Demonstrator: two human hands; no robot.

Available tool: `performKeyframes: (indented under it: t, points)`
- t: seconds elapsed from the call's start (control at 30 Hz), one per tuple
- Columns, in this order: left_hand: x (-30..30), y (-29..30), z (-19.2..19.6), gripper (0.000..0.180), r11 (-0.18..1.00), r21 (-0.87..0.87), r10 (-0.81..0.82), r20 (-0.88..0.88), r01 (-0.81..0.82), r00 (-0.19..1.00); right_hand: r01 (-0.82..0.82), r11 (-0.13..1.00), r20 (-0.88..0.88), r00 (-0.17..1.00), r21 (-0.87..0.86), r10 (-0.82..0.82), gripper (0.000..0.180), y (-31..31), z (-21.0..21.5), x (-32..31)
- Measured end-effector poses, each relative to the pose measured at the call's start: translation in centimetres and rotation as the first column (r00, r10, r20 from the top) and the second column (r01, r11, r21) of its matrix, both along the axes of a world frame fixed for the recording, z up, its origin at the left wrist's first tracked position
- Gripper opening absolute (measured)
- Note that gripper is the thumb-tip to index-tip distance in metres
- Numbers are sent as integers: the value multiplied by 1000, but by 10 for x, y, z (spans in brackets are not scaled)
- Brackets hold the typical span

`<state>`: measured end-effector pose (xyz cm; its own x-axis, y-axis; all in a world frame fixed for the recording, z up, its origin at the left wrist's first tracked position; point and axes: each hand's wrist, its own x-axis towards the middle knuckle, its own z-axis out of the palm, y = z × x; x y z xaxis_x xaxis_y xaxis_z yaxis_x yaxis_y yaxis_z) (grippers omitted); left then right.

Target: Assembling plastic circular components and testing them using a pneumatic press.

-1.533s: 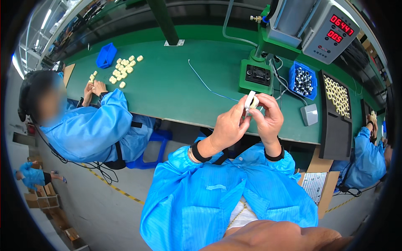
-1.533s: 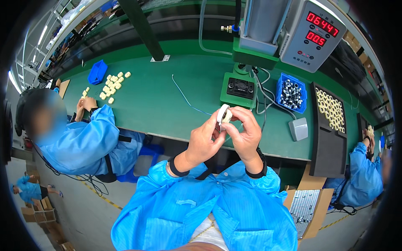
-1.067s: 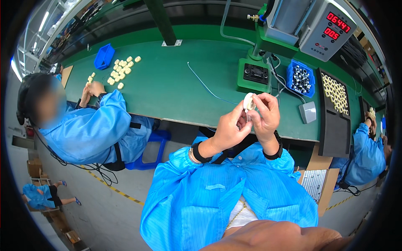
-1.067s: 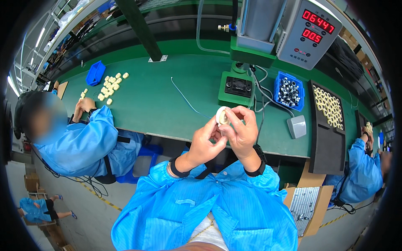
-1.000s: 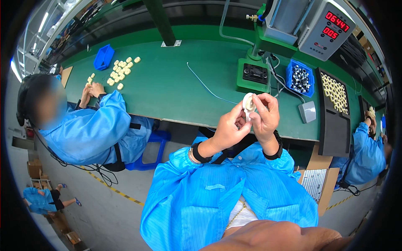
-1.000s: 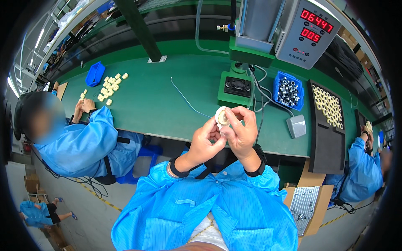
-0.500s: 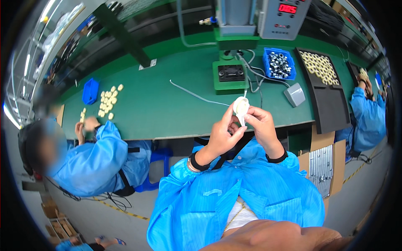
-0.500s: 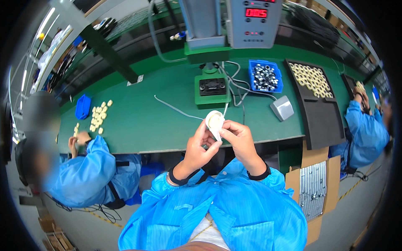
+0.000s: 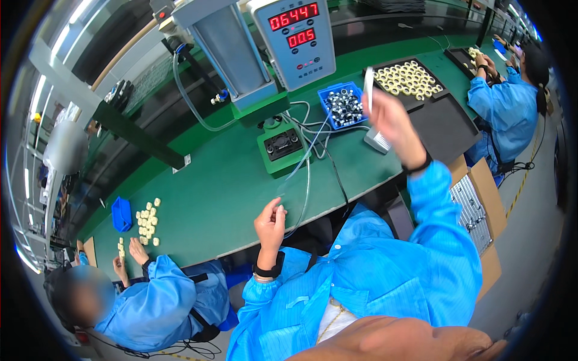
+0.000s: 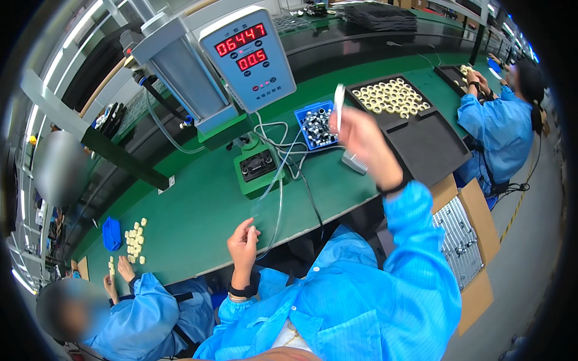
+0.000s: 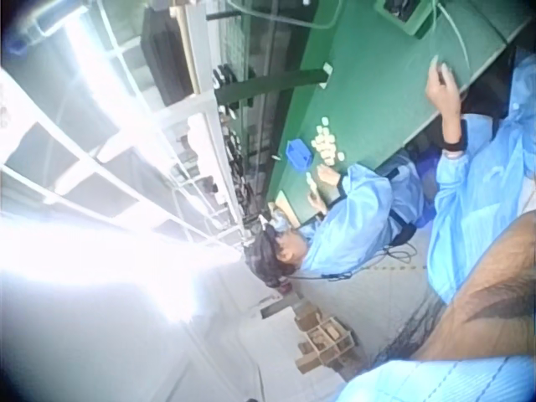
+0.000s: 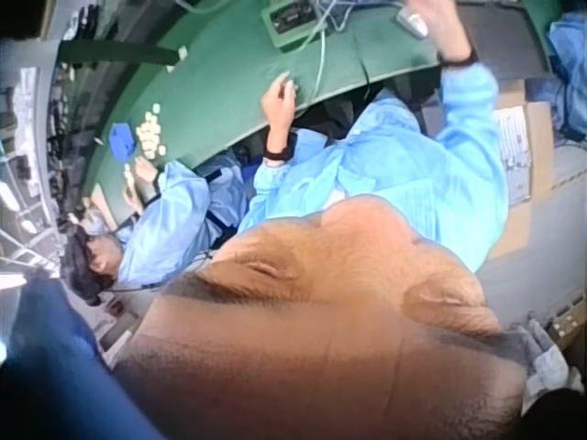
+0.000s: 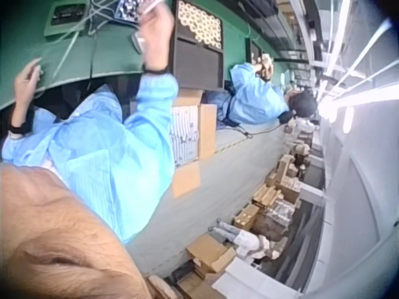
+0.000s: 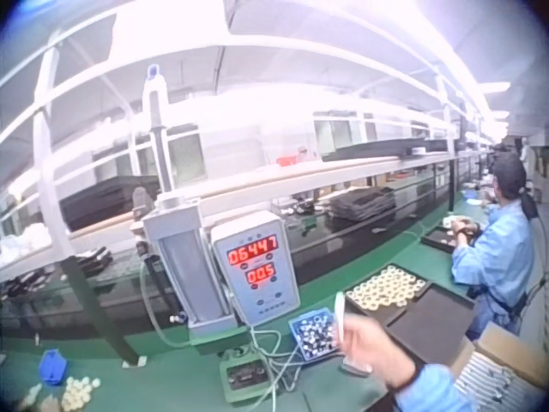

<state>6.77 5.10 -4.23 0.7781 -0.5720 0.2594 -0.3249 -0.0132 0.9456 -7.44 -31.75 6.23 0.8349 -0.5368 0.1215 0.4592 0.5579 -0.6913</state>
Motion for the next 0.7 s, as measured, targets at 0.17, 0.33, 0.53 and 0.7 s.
performKeyframes:
  t: [0.17, 0.33, 0.53, 0.7]
  points:
    - [-5, -11, 7, 19, 976, 202, -5, 396, -81, 918, 355, 932, 44, 932, 74, -359, 34, -139, 45, 39]
    - [-8, -6, 11, 15, 978, 179, 3, 509, -110, 861, -81, 974, -148, 988, -213, 50, 25, -16, 18, 56]
    - [-11, -10, 16, 12, 966, 228, -17, 534, -124, 845, -285, 844, -398, 912, -454, 94, 25, 80, -5, 23]
    - [-13, -15, 18, 14, 961, 249, -38, 549, -120, 835, -62, 694, -312, 919, -717, -241, 21, 92, -20, -19]
